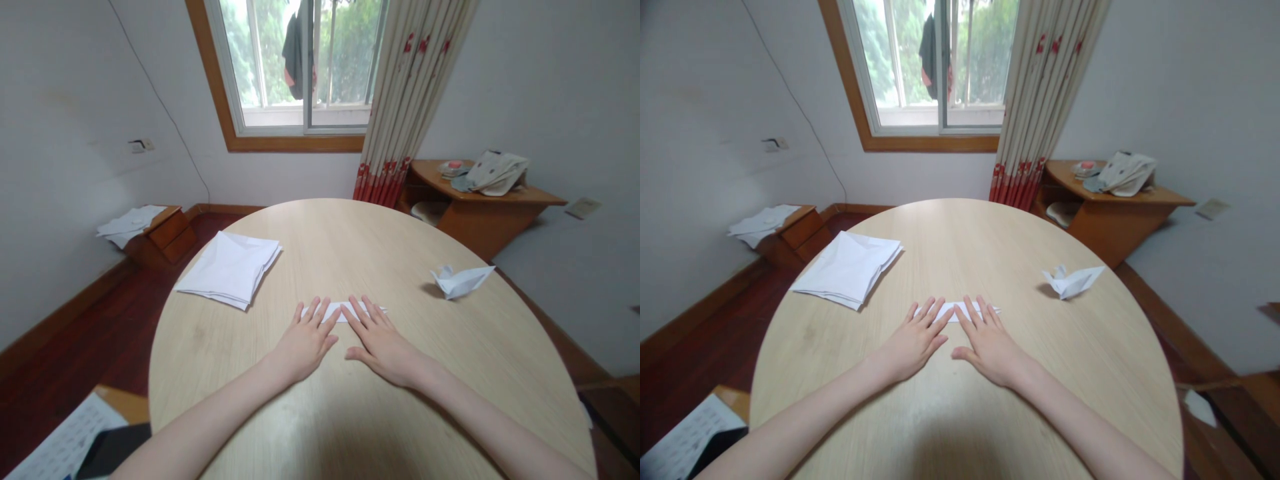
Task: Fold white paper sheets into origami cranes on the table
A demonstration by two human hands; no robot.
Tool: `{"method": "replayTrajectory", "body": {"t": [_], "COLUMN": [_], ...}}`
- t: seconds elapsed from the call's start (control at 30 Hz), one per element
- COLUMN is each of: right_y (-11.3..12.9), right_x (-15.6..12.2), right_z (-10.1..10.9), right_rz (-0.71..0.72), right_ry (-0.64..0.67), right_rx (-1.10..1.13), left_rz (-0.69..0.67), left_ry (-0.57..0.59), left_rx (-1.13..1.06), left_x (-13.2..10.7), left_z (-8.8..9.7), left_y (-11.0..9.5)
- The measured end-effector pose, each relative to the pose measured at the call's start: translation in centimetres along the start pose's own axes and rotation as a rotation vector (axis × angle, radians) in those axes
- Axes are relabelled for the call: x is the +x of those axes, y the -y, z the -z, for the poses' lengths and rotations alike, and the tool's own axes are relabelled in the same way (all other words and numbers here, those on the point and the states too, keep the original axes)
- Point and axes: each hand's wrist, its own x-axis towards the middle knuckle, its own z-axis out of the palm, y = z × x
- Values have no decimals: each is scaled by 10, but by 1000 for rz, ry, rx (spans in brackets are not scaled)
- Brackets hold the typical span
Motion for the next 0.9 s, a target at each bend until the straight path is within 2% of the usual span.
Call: {"method": "replayTrajectory", "body": {"t": [0.2, 0.4, 0.57, 0.7, 0.9], "right_y": [-5, -12, -16, -21, -25], "right_x": [3, 2, 3, 7, 11], "right_z": [-11, -22, -10, 4, 5], "right_rz": [-43, -77, -63, 3, -26], "right_ry": [-33, -109, -71, -46, -96], "right_rx": [-40, -77, -56, -9, 83], "left_rz": [34, 28, -31, -120, -174], "left_ry": [10, -45, -53, -57, -42], "left_rx": [4, 31, 25, -47, -152], "left_x": [-1, -2, 0, 1, -1], "left_z": [-3, -7, 0, 9, 14], "left_y": [1, 2, 6, 7, 3]}}
